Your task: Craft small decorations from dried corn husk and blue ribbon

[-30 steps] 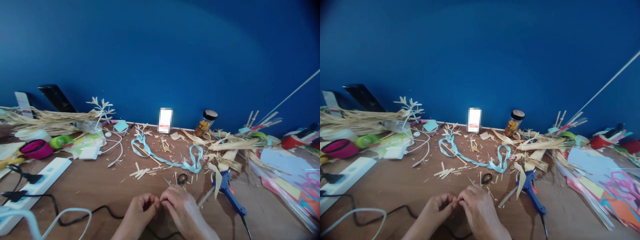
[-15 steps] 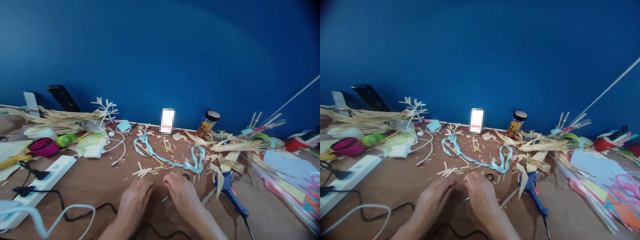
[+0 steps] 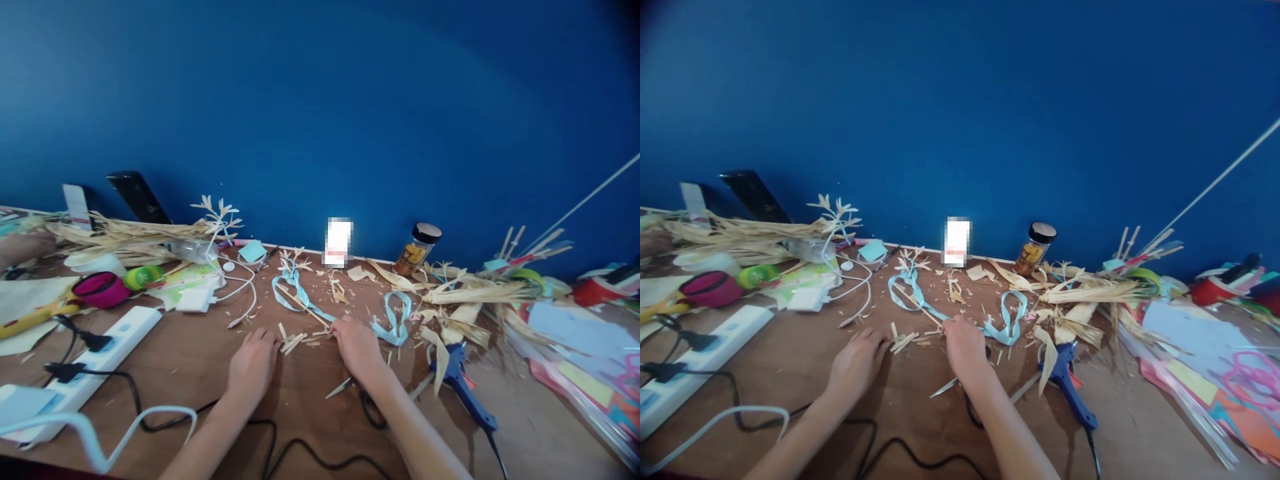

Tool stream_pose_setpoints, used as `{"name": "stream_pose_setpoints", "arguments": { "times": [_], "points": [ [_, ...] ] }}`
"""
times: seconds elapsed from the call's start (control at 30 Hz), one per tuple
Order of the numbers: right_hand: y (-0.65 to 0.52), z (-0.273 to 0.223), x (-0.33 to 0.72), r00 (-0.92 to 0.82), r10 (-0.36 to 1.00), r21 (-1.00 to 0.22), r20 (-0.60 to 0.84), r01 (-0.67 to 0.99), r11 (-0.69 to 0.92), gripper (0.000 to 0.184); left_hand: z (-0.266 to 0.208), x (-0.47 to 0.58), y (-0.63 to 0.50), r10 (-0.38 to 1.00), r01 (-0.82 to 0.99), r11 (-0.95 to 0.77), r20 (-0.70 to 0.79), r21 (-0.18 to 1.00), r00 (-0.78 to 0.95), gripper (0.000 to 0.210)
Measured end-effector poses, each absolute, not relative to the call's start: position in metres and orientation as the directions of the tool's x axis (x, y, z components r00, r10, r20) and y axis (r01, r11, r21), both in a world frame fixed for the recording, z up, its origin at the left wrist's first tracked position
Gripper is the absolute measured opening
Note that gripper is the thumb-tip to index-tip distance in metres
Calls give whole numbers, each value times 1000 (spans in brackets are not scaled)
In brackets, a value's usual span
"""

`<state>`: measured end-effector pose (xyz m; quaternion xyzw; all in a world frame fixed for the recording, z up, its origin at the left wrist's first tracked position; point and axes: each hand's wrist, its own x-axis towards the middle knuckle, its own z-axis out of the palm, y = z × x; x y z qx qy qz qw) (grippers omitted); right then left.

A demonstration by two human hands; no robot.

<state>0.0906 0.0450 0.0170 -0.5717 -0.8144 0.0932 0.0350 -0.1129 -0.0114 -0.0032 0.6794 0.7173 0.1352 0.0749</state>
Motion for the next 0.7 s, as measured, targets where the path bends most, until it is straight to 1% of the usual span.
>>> {"name": "stream_pose_setpoints", "arguments": {
  "times": [0.03, 0.1, 0.2, 0.23, 0.27, 0.3, 0.33, 0.4, 0.43, 0.47, 0.53, 0.6, 0.7],
  "points": [
    [46, 16, 92, -337, 940, -196, -51, 926, 322, 22, -3, -113, -13, 993, 930, 47, 84, 364, -84, 23],
    [47, 17, 94, -325, 944, -212, -47, 927, 309, 22, -2, -111, -14, 992, 835, 75, 47, 544, -120, 21],
    [46, 22, 98, -306, 952, -237, -23, 927, 292, 25, 1, -104, -16, 991, 570, 128, -77, 811, -113, 22],
    [44, 24, 99, -302, 953, -268, -1, 918, 291, 25, 2, -100, -17, 989, 467, 145, -113, 872, -96, 23],
    [41, 27, 99, -303, 953, -329, 29, 897, 295, 26, 4, -96, -17, 987, 371, 161, -142, 915, -77, 24],
    [38, 29, 99, -307, 950, -421, 59, 855, 302, 26, 7, -92, -19, 983, 287, 181, -173, 941, -54, 24],
    [33, 31, 99, -317, 945, -538, 76, 786, 306, 26, 9, -88, -20, 977, 220, 215, -213, 951, -33, 25],
    [22, 34, 98, -365, 929, -772, 60, 573, 274, 26, 15, -79, -24, 963, 142, 263, -268, 954, 18, 25],
    [16, 35, 98, -402, 915, -852, 26, 470, 231, 25, 18, -75, -26, 957, 125, 280, -286, 952, 37, 25],
    [11, 36, 98, -420, 908, -899, 6, 396, 189, 22, 20, -72, -27, 952, 119, 293, -301, 949, 56, 24],
    [2, 36, 99, -388, 921, -932, -16, 341, 127, 16, 23, -65, -30, 947, 114, 298, -309, 948, 91, 23],
    [-2, 35, 102, -329, 944, -935, -36, 345, 85, 15, 22, -61, -32, 945, 108, 288, -301, 952, 131, 21],
    [-6, 34, 108, -330, 941, -939, -75, 342, 46, 17, 20, -55, -33, 935, 75, 298, -307, 952, 178, 18]
  ]
}}
